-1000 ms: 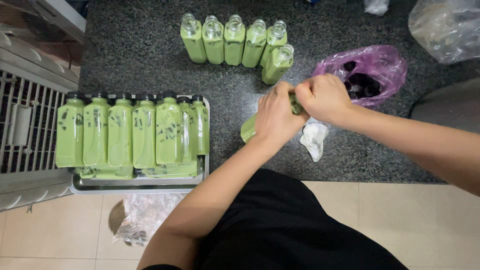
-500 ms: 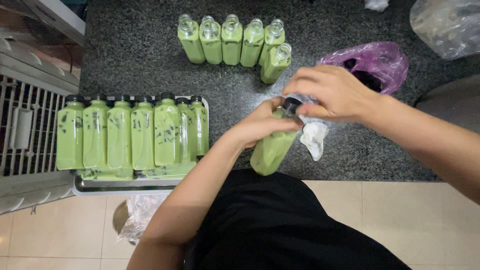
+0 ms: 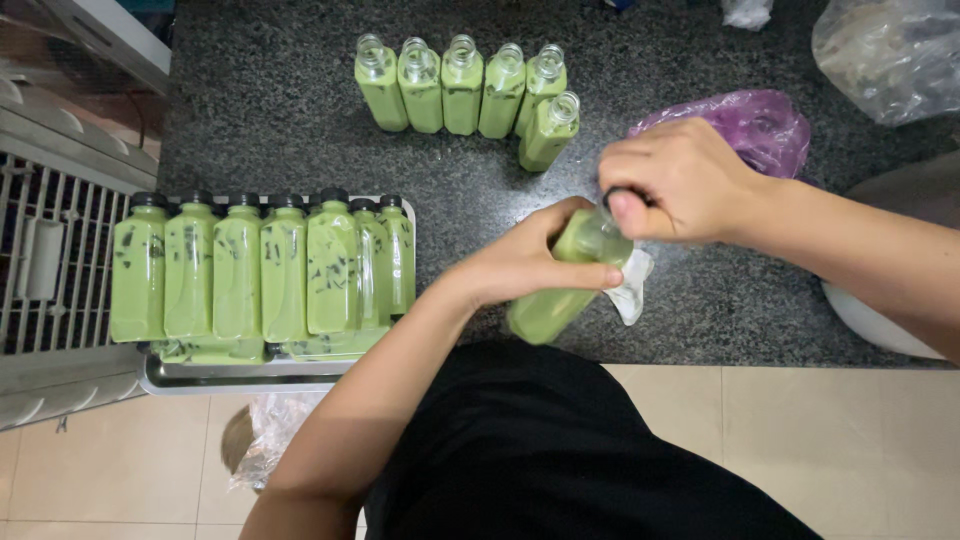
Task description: The person wipes the exterior of plastic bottles containing green liquid, reaches into a bag to retrieve black caps, and screws the caps onto the bottles by hand.
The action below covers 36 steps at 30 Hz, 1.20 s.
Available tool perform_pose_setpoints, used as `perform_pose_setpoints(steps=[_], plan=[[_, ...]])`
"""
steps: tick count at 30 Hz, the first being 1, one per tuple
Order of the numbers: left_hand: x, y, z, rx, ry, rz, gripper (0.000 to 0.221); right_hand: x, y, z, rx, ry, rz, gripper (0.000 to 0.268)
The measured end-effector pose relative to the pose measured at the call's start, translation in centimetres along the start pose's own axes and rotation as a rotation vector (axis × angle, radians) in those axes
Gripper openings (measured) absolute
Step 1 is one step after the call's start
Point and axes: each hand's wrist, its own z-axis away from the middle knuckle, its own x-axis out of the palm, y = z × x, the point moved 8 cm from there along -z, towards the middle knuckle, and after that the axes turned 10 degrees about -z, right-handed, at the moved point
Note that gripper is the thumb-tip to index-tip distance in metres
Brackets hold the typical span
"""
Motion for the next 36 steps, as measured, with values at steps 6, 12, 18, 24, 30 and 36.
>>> perform_pose_setpoints(steps=[6,12,18,24,30,36], plan=[[1.7,1.0,1.0,-0.043,-0.016,0.367,0.066,-0.2,1.3,0.9,0.214,0.036,-0.31,0.052],[0.1,1.9,1.5,-0.016,0.245,0.062,0.06,-0.8,1.3,1.1,0.441,0.038,-0.351,0.074],[-0.9,1.9,1.9,-0.15,0.386,-0.062,0.059,-0.7,-0.6,-0.1,0.47,-0.011,0.07,0.057],[-0.6,3.0,1.6,-0.022,0.268,0.009,0.074,-1.1,-1.9,-0.7,0.263,0.138,0.089,0.032],[1.0,2.2,-0.2,0.153,-0.133,0.026,0.065,-2.3,-5.1,-0.5,-0.224,0.153,-0.011,0.021],[6.0,2.7,-0.2,0.136,-0.883,0.625,0.06,-3.9,-9.5,-0.4,-0.698,0.041,0.05,0.026]])
